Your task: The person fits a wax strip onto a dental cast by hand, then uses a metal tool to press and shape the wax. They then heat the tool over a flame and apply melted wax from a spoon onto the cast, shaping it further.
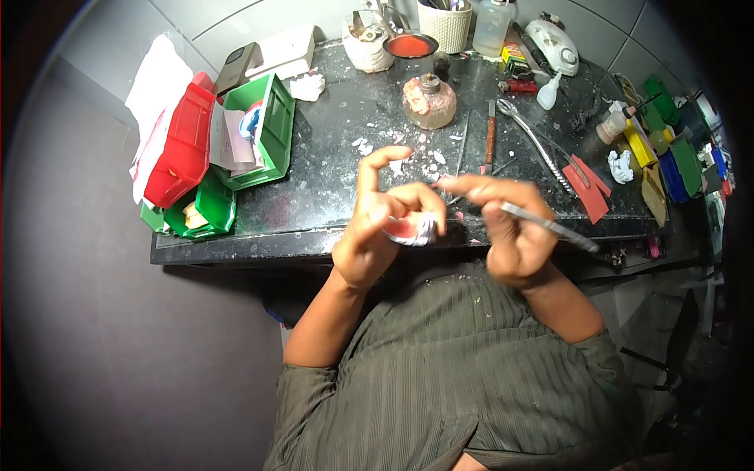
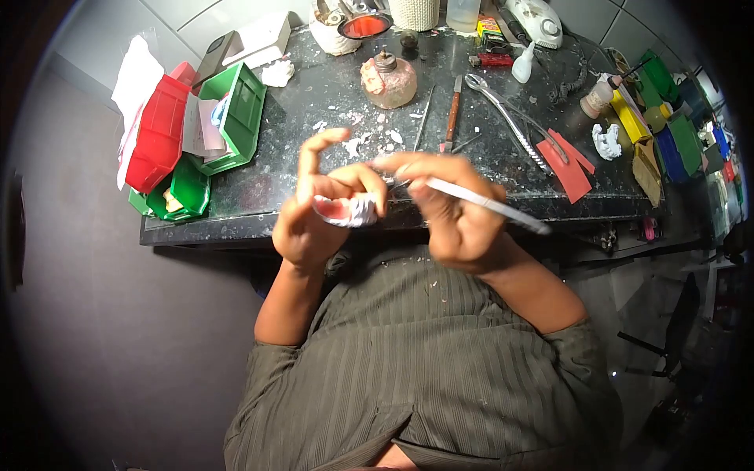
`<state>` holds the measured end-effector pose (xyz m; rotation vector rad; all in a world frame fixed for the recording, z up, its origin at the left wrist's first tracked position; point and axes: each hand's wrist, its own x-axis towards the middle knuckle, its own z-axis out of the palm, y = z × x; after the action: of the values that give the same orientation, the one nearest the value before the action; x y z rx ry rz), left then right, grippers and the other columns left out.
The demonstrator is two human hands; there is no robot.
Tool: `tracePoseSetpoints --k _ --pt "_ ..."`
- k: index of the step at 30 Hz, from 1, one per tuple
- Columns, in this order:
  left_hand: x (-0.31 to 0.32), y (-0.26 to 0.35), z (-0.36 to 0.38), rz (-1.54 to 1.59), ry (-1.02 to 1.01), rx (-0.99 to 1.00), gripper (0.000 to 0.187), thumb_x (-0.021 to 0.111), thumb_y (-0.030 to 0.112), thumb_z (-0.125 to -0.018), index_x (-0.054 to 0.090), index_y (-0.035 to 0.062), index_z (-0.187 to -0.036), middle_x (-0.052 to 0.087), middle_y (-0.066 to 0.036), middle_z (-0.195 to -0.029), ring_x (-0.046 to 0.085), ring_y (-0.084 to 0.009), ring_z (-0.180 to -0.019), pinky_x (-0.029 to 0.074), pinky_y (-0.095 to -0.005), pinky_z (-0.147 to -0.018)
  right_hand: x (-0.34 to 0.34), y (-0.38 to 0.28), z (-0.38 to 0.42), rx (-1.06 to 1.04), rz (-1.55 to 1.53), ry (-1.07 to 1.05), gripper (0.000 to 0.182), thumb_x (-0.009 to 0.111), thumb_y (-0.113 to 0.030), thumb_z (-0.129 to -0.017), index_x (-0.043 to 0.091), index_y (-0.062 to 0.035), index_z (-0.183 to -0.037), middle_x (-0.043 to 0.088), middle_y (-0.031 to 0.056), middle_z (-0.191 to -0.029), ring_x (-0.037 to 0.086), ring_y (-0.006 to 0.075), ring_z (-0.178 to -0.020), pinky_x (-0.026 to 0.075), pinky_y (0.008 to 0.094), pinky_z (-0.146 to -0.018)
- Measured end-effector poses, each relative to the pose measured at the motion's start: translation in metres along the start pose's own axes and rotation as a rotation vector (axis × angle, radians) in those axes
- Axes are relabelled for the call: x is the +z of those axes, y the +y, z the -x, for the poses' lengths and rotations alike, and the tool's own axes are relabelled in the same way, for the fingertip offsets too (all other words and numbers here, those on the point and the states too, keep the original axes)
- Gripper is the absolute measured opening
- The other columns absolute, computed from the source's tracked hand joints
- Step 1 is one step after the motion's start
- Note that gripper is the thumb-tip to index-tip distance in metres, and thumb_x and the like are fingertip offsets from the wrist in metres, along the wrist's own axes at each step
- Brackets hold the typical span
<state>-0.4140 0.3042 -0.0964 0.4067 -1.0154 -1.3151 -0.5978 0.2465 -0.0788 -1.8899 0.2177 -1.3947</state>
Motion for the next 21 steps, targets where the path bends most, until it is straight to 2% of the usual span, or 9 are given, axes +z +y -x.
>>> tracePoseSetpoints --k 2,3,4,6,7,8,12,14,21 --pt "0.001 0.002 0.004 -0.381 0.058 0.098 0.085 0.064 0.03 -0.082 0.016 0.007 -0.148 0.059 -0.024 -0.1 0.057 -0.0242 -0.089 0.045 -0.0328 -0.081 -0.005 0.008 -0.003 0.076 -0.064 0.133 0.016 0.05 -0.009 -0.105 0.052 0.0061 -0.11 0.07 0.0279 -0.108 0.07 0.0271 -0.104 0.058 0.0373 -0.089" --pt "-0.006 0.001 0.006 -0.482 0.02 0.124 0.093 0.068 0.016 -0.074 0.012 0.0072 -0.147 0.057 -0.024 -0.106 0.055 -0.0237 -0.091 0.044 -0.0328 -0.084 -0.007 0.004 -0.005 0.099 -0.055 0.186 0.016 0.055 -0.009 -0.103 0.057 0.0063 -0.107 0.071 0.0248 -0.107 0.071 0.0281 -0.102 0.058 0.0374 -0.089" --pt "-0.005 -0.001 0.006 -0.478 0.019 0.12 0.093 0.068 0.016 -0.074 0.012 0.0072 -0.147 0.057 -0.024 -0.106 0.055 -0.0237 -0.091 0.044 -0.0328 -0.084 -0.013 -0.001 -0.009 0.103 -0.052 0.189 0.016 0.055 -0.009 -0.103 0.057 0.0063 -0.107 0.071 0.0248 -0.107 0.071 0.0281 -0.102 0.058 0.0374 -0.089" --pt "-0.003 -0.004 0.007 -0.677 0.01 0.228 0.092 0.062 0.006 -0.073 0.007 0.0023 -0.146 0.053 -0.023 -0.113 0.054 -0.0217 -0.091 0.045 -0.0341 -0.084 -0.024 -0.009 -0.015 -0.087 0.306 -0.063 0.014 0.06 -0.008 -0.1 0.062 0.0054 -0.102 0.072 0.0208 -0.106 0.072 0.0298 -0.099 0.058 0.0371 -0.088" --pt "-0.009 -0.008 0.005 -0.721 -0.057 0.308 0.09 0.06 0.0 -0.072 0.009 0.0035 -0.145 0.051 -0.023 -0.113 0.052 -0.0228 -0.092 0.044 -0.0359 -0.087 -0.02 -0.017 -0.012 -0.066 0.313 -0.079 0.011 0.065 -0.007 -0.096 0.066 0.004 -0.099 0.072 0.0179 -0.105 0.072 0.0315 -0.097 0.059 0.037 -0.087" --pt "-0.01 -0.01 0.005 -0.721 -0.056 0.306 0.09 0.06 0.0 -0.072 0.009 0.0035 -0.145 0.051 -0.023 -0.113 0.052 -0.0228 -0.092 0.044 -0.0359 -0.087 -0.019 -0.012 -0.008 -0.179 0.274 -0.119 0.011 0.066 -0.006 -0.095 0.068 0.0032 -0.103 0.072 0.0181 -0.105 0.073 0.0309 -0.096 0.06 0.0358 -0.084" --pt "-0.007 -0.013 0.006 -0.791 -0.07 0.387 0.085 0.058 -0.007 -0.071 0.013 0.0041 -0.143 0.05 -0.024 -0.113 0.051 -0.024 -0.095 0.043 -0.0385 -0.089 -0.009 -0.02 -0.002 -0.207 0.286 -0.22 0.019 0.072 -0.003 -0.089 0.07 0.0024 -0.108 0.072 0.0172 -0.105 0.074 0.03 -0.096 0.062 0.036 -0.08" --pt "-0.006 -0.015 0.008 -0.832 -0.037 0.383 0.082 0.057 0.0 -0.075 0.013 0.0084 -0.143 0.049 -0.026 -0.114 0.051 -0.0235 -0.094 0.042 -0.0376 -0.088 -0.005 -0.023 -0.001 -0.182 0.332 -0.284 0.016 0.068 -0.007 -0.094 0.069 0.004 -0.106 0.072 0.0207 -0.103 0.073 0.0329 -0.099 0.061 0.042 -0.091" --pt "-0.006 -0.014 0.005 -0.898 -0.043 0.439 0.076 0.054 0.002 -0.077 0.015 0.007 -0.142 0.05 -0.025 -0.113 0.05 -0.0226 -0.094 0.043 -0.0368 -0.087 -0.002 -0.022 -0.002 -0.2 0.333 -0.293 0.017 0.071 -0.004 -0.09 0.071 0.004 -0.105 0.073 0.018 -0.104 0.073 0.0309 -0.101 0.06 0.043 -0.093"
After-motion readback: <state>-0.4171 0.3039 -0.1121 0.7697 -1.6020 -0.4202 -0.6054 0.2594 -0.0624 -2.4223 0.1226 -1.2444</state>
